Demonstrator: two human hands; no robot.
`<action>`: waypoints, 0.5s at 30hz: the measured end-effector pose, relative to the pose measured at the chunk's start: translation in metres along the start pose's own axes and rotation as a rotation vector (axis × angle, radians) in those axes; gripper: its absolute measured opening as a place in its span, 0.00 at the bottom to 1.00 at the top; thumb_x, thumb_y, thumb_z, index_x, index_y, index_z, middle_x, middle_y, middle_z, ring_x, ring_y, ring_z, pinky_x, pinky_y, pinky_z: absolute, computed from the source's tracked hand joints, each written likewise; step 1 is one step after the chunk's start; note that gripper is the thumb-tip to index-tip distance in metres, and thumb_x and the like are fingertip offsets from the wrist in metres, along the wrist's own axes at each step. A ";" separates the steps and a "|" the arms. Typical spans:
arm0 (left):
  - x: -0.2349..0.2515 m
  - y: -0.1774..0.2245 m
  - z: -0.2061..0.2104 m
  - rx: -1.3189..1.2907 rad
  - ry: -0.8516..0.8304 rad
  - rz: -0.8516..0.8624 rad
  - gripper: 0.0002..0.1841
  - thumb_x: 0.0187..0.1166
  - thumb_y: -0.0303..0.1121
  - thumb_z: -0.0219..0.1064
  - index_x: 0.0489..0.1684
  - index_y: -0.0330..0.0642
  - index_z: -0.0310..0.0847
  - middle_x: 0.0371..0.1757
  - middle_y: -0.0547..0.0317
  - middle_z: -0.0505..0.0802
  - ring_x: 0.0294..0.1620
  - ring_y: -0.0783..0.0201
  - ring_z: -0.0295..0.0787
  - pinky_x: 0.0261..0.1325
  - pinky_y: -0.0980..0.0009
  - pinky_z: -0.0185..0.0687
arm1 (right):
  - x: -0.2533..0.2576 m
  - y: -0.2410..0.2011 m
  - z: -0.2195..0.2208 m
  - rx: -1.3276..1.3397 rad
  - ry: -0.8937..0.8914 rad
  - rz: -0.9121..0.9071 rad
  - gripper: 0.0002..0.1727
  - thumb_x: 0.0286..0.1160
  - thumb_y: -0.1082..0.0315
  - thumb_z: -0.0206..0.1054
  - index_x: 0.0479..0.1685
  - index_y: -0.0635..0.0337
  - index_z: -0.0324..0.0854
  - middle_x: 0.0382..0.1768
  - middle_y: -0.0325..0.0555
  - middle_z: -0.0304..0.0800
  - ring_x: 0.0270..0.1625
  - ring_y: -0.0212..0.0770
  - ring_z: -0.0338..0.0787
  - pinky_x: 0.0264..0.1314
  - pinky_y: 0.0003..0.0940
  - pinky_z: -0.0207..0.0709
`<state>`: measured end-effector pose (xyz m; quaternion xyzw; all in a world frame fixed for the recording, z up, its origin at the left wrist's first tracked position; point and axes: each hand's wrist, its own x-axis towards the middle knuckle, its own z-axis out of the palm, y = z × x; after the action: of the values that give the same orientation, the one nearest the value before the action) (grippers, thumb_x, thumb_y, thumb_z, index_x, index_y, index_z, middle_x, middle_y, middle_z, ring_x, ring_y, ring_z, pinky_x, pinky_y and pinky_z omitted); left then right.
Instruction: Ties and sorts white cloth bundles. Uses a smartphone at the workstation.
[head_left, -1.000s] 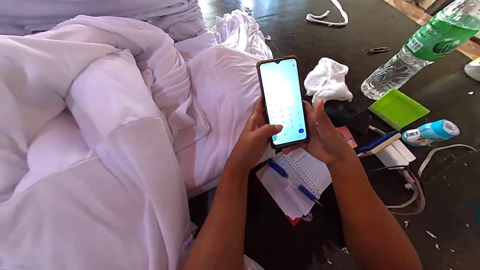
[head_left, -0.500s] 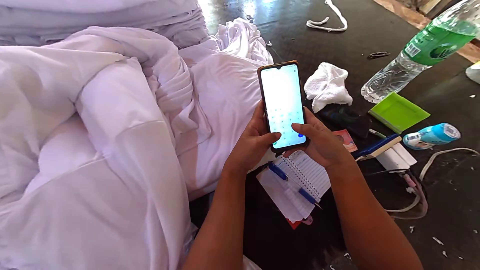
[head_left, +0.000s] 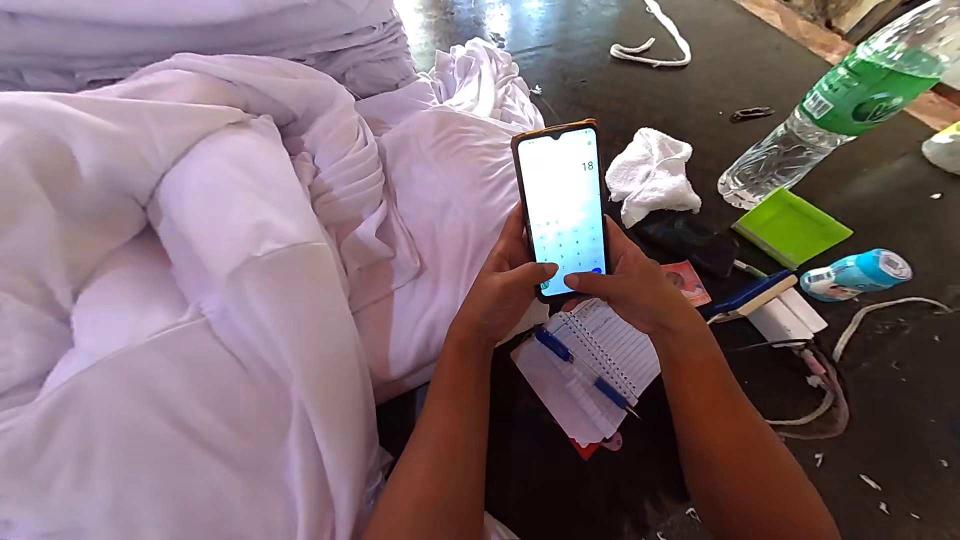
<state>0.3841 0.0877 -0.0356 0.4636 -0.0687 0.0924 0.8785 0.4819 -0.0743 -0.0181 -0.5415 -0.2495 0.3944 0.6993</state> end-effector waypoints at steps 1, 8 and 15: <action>0.000 0.000 0.000 -0.005 0.004 -0.001 0.42 0.76 0.16 0.53 0.91 0.59 0.44 0.71 0.55 0.83 0.62 0.62 0.88 0.63 0.63 0.87 | 0.000 -0.001 0.002 -0.014 0.011 0.000 0.38 0.67 0.91 0.62 0.76 0.48 0.63 0.54 0.46 0.91 0.47 0.45 0.96 0.43 0.40 0.94; -0.001 0.002 -0.001 -0.039 0.023 -0.008 0.42 0.75 0.16 0.53 0.91 0.59 0.44 0.71 0.54 0.83 0.62 0.60 0.89 0.65 0.60 0.86 | 0.000 -0.001 -0.017 0.171 -0.191 0.041 0.32 0.77 0.76 0.56 0.81 0.44 0.61 0.62 0.47 0.89 0.58 0.49 0.94 0.57 0.50 0.92; 0.000 0.001 -0.002 -0.047 0.033 -0.012 0.43 0.75 0.16 0.54 0.92 0.58 0.44 0.72 0.54 0.83 0.63 0.60 0.88 0.65 0.60 0.86 | -0.001 -0.002 -0.016 0.172 -0.171 0.056 0.29 0.81 0.78 0.43 0.80 0.46 0.63 0.61 0.48 0.89 0.57 0.48 0.95 0.57 0.49 0.92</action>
<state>0.3835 0.0896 -0.0358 0.4415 -0.0538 0.0929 0.8908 0.4947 -0.0842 -0.0207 -0.4509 -0.2582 0.4783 0.7080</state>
